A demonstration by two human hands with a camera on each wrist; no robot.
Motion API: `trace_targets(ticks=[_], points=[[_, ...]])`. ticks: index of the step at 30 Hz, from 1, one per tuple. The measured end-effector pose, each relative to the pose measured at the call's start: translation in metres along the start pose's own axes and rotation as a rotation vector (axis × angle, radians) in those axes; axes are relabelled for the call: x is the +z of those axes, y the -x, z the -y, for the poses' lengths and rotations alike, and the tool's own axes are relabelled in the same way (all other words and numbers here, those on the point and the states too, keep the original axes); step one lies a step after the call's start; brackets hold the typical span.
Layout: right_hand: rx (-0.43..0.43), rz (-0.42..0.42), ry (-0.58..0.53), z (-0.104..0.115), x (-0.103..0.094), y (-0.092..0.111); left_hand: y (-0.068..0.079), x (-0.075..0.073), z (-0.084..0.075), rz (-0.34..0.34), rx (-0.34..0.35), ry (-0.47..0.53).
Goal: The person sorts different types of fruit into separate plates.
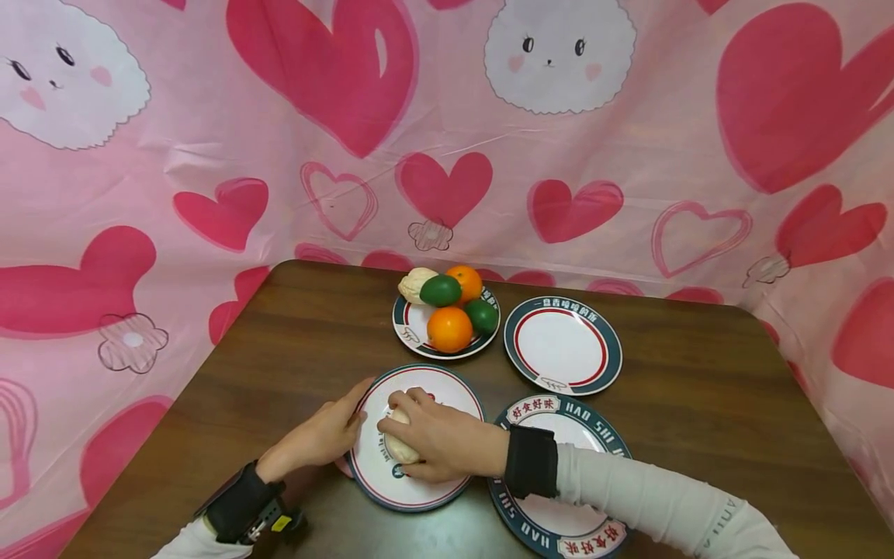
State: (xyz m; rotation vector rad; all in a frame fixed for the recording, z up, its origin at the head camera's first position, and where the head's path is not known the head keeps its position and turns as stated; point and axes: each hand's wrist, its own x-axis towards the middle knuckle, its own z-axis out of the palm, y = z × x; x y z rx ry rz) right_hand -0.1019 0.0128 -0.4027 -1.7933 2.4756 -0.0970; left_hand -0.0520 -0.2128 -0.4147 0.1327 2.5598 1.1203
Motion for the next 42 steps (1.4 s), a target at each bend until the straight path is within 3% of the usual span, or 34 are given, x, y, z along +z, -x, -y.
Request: trace_targets(ticks=[7, 13, 18, 23, 27, 32, 37, 39, 42], points=[[-0.032, -0.008, 0.048, -0.001, -0.005, 0.002, 0.0, 0.0, 0.002, -0.007, -0.008, -0.007], [0.021, -0.074, 0.026, -0.011, -0.03, -0.004, 0.001, -0.001, 0.003, 0.001, 0.036, 0.009], [0.088, -0.195, -0.031, -0.039, -0.068, -0.032, 0.0, -0.003, 0.005, 0.037, 0.015, 0.056], [0.194, -0.313, -0.057, -0.089, -0.107, -0.074, 0.0, -0.003, 0.003, 0.014, 0.023, 0.05], [0.313, -0.21, -0.053, -0.132, -0.125, -0.103, 0.0, -0.002, 0.003, -0.011, 0.037, 0.012], [0.4, 0.021, -0.056, -0.168, -0.131, -0.127, -0.003, -0.003, 0.004, -0.015, 0.034, 0.018], [0.448, 0.184, -0.184, -0.179, -0.115, -0.146, -0.001, -0.003, 0.006, -0.004, 0.046, 0.028], [0.465, 0.215, -0.242, -0.179, -0.107, -0.151, 0.0, -0.003, 0.007, -0.004, 0.053, 0.029], [0.497, 0.229, -0.231, -0.176, -0.095, -0.155, 0.0, -0.002, 0.008, -0.006, 0.057, 0.03]])
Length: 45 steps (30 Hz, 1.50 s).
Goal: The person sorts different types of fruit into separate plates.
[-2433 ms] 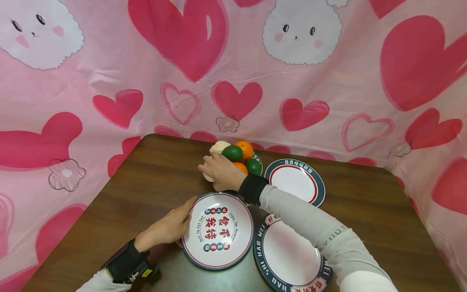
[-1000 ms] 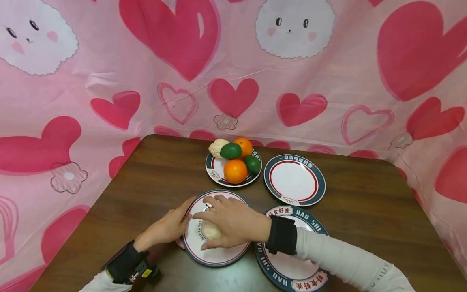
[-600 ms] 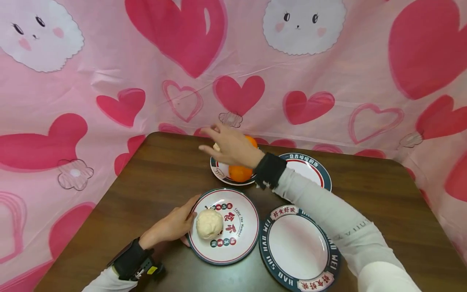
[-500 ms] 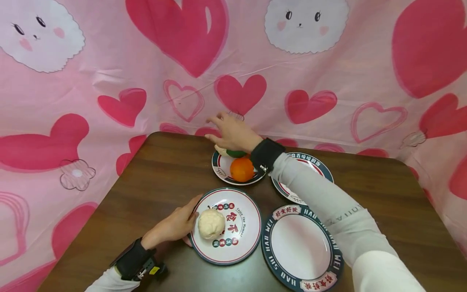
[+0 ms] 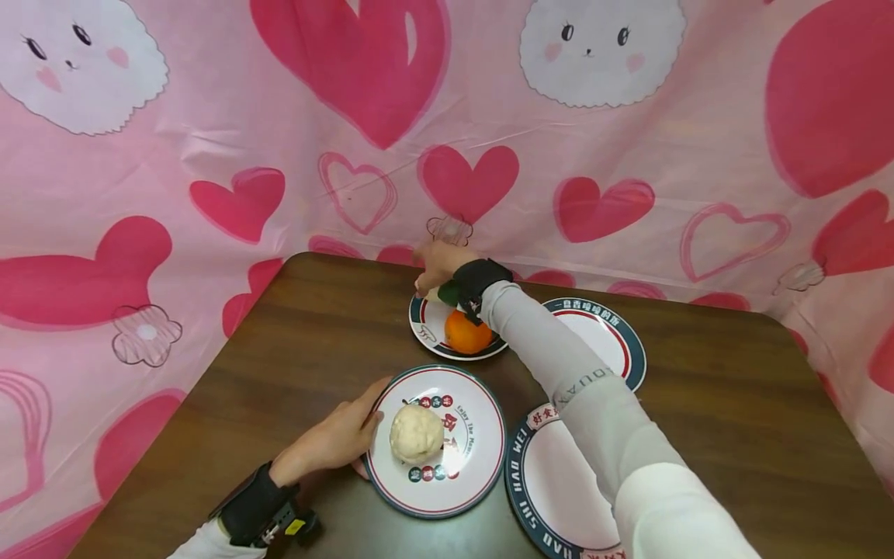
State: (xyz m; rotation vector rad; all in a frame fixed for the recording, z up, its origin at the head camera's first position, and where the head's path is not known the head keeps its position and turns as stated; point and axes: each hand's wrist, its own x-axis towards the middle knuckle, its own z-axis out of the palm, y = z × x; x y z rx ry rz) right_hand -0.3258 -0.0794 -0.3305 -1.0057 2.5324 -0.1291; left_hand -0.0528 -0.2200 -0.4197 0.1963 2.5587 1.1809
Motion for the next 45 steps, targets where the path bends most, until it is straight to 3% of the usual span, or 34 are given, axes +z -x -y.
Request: trace_targets(ticks=[6, 8, 13, 21, 27, 33, 39, 45], points=[[0.068, -0.051, 0.189, 0.001, 0.018, 0.0, -0.001, 0.002, -0.001, 0.003, -0.006, 0.013], [0.065, -0.071, 0.206, 0.002, 0.021, 0.001, -0.001, 0.002, -0.002, 0.008, -0.02, 0.028], [0.016, -0.132, 0.157, 0.005, 0.023, 0.004, 0.0, 0.002, -0.002, 0.018, -0.044, 0.045], [-0.147, -0.263, 0.065, 0.01, 0.012, 0.009, 0.001, -0.001, 0.001, 0.026, -0.057, 0.086], [-0.212, -0.269, 0.052, 0.02, 0.008, 0.019, 0.0, -0.003, 0.003, 0.031, -0.061, 0.084], [-0.233, -0.282, -0.001, 0.026, 0.007, 0.048, -0.001, -0.003, 0.005, 0.033, -0.057, 0.073], [-0.374, -0.326, -0.054, 0.035, 0.007, 0.086, -0.002, -0.009, 0.01, 0.028, -0.041, 0.052], [-0.357, -0.297, 0.029, 0.048, 0.026, 0.128, -0.001, -0.011, 0.01, 0.034, -0.051, 0.056]])
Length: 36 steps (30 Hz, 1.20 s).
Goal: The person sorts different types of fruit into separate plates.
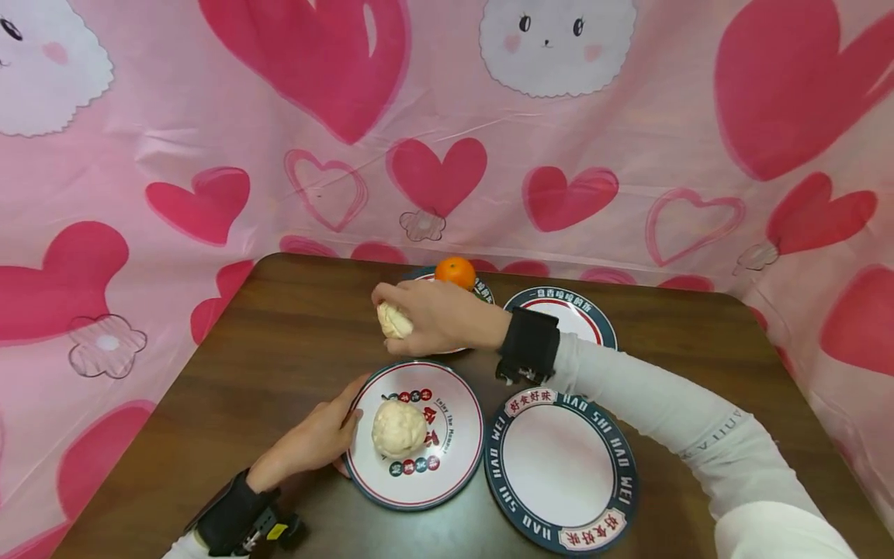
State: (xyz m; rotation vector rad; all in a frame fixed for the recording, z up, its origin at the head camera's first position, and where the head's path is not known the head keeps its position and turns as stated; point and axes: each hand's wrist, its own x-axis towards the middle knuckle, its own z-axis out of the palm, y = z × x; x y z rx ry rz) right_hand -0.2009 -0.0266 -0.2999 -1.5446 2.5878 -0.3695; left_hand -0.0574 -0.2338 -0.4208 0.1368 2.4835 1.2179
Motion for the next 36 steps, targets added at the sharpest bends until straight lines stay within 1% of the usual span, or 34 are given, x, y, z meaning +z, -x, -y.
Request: trace_targets(ticks=[2, 6, 8, 12, 15, 19, 22, 25, 28, 31, 34, 36], points=[[0.008, 0.021, 0.048, 0.007, 0.007, 0.012, 0.001, 0.0, -0.001, 0.003, -0.016, 0.001], [0.036, 0.073, 0.093, 0.015, 0.024, 0.031, 0.002, 0.0, -0.003, 0.015, -0.048, 0.002], [0.056, 0.091, 0.09, 0.017, 0.034, 0.039, 0.002, 0.001, -0.003, 0.017, -0.053, 0.002], [0.082, 0.11, 0.092, 0.021, 0.052, 0.048, 0.002, 0.002, -0.002, 0.01, -0.033, -0.01], [0.096, 0.105, 0.094, 0.022, 0.063, 0.049, 0.001, 0.003, -0.001, -0.004, -0.02, -0.027], [0.115, 0.095, 0.073, 0.02, 0.074, 0.046, -0.001, 0.003, 0.0, -0.004, -0.04, -0.022], [0.129, 0.119, 0.051, 0.019, 0.081, 0.044, -0.001, 0.002, 0.001, 0.012, -0.054, -0.003], [0.144, 0.153, 0.044, 0.018, 0.086, 0.041, -0.001, 0.002, 0.001, 0.018, -0.04, -0.001], [0.149, 0.186, 0.062, 0.018, 0.09, 0.039, 0.0, 0.002, 0.001, 0.005, -0.011, -0.017], [0.131, 0.211, 0.08, 0.017, 0.094, 0.039, 0.001, 0.002, 0.0, -0.014, 0.012, -0.035], [0.118, 0.215, 0.07, 0.018, 0.093, 0.04, 0.001, 0.002, -0.001, -0.022, 0.028, -0.044], [0.121, 0.194, 0.054, 0.017, 0.089, 0.043, 0.001, 0.001, -0.001, -0.018, 0.03, -0.044]])
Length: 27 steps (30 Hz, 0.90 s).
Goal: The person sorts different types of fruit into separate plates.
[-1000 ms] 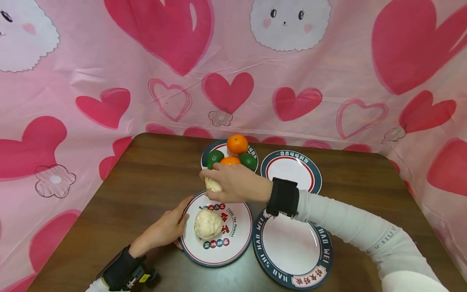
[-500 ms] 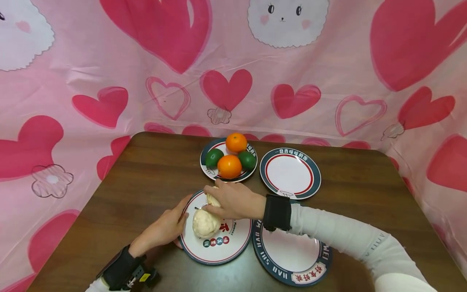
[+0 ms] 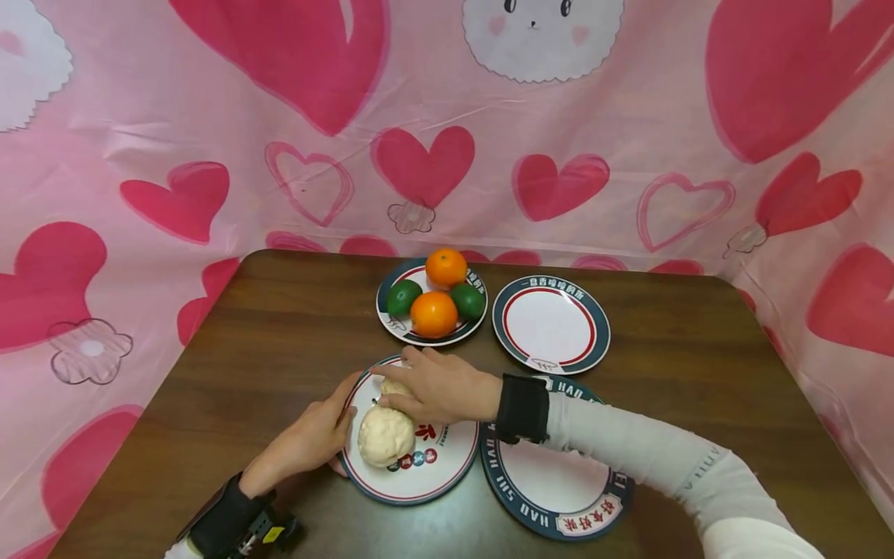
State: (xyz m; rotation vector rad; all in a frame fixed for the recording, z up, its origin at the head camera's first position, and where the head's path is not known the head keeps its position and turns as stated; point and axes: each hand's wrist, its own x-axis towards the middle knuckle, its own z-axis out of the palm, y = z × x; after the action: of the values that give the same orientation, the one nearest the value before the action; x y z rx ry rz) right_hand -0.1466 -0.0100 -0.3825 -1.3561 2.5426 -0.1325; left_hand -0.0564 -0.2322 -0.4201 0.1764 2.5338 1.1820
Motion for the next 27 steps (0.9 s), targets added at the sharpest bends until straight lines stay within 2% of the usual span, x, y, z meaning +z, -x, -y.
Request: trace_targets(ticks=[4, 8, 10, 15, 18, 21, 24, 27], points=[[0.033, -0.084, -0.059, -0.006, -0.015, 0.016, -0.001, 0.0, -0.001, -0.001, -0.028, -0.036], [0.105, -0.203, -0.113, -0.02, -0.031, 0.044, -0.003, 0.0, -0.003, -0.002, -0.063, -0.075], [0.183, -0.253, -0.157, -0.033, -0.036, 0.062, -0.004, 0.001, -0.004, -0.005, -0.065, -0.09], [0.496, -0.321, -0.29, -0.079, -0.032, 0.121, -0.003, 0.001, -0.004, 0.005, -0.104, -0.052], [0.66, -0.299, -0.358, -0.102, -0.016, 0.158, -0.001, 0.0, -0.004, 0.028, -0.142, -0.008], [0.776, -0.231, -0.423, -0.116, 0.003, 0.191, 0.0, 0.0, -0.004, 0.04, -0.161, 0.008], [0.85, -0.15, -0.491, -0.124, 0.02, 0.216, -0.001, -0.001, -0.005, 0.048, -0.159, 0.002], [0.883, -0.094, -0.558, -0.122, 0.032, 0.23, -0.003, -0.002, -0.006, 0.061, -0.166, -0.016]])
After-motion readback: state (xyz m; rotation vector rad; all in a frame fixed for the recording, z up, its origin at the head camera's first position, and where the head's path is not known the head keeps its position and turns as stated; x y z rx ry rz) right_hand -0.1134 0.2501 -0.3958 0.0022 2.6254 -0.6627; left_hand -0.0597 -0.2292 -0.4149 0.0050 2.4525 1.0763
